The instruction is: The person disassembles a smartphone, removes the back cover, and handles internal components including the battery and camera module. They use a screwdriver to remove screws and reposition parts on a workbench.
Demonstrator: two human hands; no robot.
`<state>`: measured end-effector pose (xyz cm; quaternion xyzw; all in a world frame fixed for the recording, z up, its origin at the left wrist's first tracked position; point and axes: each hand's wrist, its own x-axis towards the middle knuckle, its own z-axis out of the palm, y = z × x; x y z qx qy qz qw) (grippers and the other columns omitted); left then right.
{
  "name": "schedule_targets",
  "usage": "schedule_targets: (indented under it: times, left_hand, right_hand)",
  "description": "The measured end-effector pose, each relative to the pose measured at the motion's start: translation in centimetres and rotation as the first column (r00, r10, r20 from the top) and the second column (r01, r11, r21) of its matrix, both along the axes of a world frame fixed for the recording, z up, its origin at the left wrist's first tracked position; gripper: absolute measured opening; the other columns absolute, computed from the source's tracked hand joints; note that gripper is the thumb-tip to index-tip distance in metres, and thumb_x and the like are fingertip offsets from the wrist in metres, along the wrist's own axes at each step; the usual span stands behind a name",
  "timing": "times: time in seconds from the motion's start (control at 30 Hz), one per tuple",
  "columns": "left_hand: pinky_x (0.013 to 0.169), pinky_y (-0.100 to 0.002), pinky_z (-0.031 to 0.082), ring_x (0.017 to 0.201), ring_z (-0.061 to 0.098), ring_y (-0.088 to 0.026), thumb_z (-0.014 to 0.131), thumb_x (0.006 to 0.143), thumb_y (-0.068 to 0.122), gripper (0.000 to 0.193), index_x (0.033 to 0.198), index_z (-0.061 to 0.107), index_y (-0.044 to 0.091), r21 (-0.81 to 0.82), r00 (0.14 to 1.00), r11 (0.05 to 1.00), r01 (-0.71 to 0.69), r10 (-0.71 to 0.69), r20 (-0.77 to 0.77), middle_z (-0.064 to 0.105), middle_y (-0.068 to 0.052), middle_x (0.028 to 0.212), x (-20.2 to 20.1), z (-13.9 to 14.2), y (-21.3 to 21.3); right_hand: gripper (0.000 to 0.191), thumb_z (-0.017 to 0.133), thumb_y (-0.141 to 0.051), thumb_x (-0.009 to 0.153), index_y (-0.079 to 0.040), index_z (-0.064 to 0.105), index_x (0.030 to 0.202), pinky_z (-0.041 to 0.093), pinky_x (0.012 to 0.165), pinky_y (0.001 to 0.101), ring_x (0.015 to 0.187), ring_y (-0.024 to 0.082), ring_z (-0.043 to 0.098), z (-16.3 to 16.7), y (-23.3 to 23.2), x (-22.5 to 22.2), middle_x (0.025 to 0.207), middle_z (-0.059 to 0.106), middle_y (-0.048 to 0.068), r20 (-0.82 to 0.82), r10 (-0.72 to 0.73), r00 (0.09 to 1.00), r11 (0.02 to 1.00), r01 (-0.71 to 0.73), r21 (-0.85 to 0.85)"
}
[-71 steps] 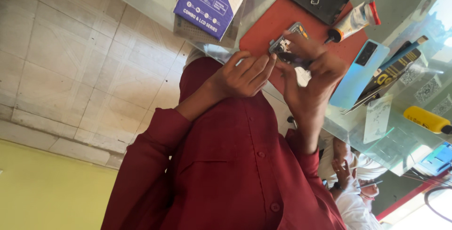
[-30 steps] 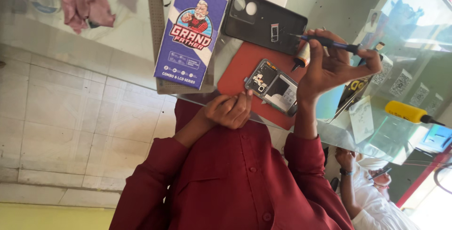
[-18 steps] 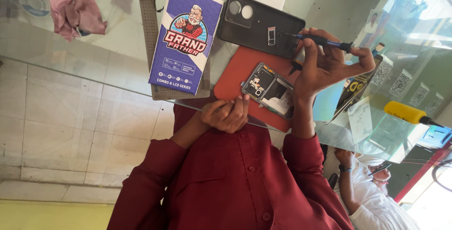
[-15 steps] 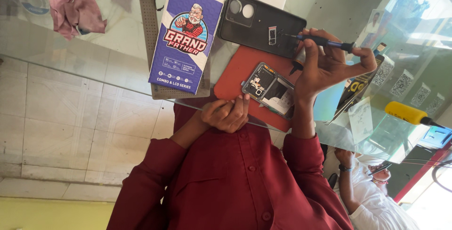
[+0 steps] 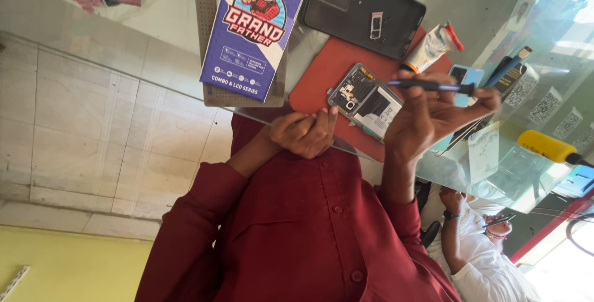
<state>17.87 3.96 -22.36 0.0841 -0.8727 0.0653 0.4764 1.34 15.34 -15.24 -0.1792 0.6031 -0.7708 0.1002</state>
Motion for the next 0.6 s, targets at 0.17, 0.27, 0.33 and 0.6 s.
schedule_targets:
  times: [0.17, 0.27, 0.33, 0.6]
  left_hand:
    - [0.074, -0.019, 0.049, 0.078, 0.051, -0.006, 0.049, 0.1, 0.029, 0.037, 0.107, 0.079, 0.008, 0.011, 1.0, 1.0, 0.002, -0.002, -0.008, 0.066, 0.006, 0.094, 0.0, -0.2, 0.1]
    - [0.073, -0.019, 0.049, 0.078, 0.051, -0.006, 0.049, 0.1, 0.029, 0.037, 0.106, 0.079, 0.008, 0.012, 1.0, 1.0, 0.003, -0.002, -0.014, 0.066, 0.006, 0.093, 0.0, -0.3, 0.3]
    - [0.073, -0.019, 0.049, 0.078, 0.051, -0.006, 0.049, 0.1, 0.029, 0.037, 0.106, 0.08, 0.008, 0.007, 1.0, 1.0, 0.001, 0.0, -0.019, 0.066, 0.006, 0.093, 0.0, -0.4, 0.3]
    - [0.073, -0.019, 0.049, 0.079, 0.051, -0.006, 0.05, 0.101, 0.028, 0.037, 0.107, 0.079, 0.007, 0.02, 1.0, 1.0, -0.004, 0.004, -0.014, 0.065, 0.006, 0.093, -0.1, -0.5, 0.5]
  right_hand:
    - [0.076, 0.074, 0.018, 0.097, -0.021, 0.024, 0.14, 0.063, 0.101, 0.0479, 0.103, 0.027, 0.073, -1.5, 0.9, 1.7, 0.109, 0.067, 0.019, 0.077, -0.009, 0.997, 1.0, 0.009, 0.003]
    - [0.073, 0.073, 0.018, 0.097, -0.02, 0.025, 0.136, 0.061, 0.101, 0.0478, 0.103, 0.027, 0.072, -1.8, 1.0, 1.7, 0.114, 0.069, 0.022, 0.12, 0.009, 0.993, 0.999, -0.005, -0.033]
    - [0.072, 0.073, 0.018, 0.096, -0.02, 0.025, 0.136, 0.062, 0.101, 0.0481, 0.102, 0.027, 0.072, -1.9, 1.1, 1.7, 0.114, 0.069, 0.022, 0.121, 0.007, 0.993, 1.0, -0.006, -0.012]
    - [0.071, 0.075, 0.017, 0.097, -0.019, 0.026, 0.134, 0.063, 0.102, 0.0494, 0.104, 0.027, 0.073, -1.9, 1.0, 1.6, 0.115, 0.069, 0.022, 0.112, 0.019, 0.994, 1.0, -0.02, 0.005]
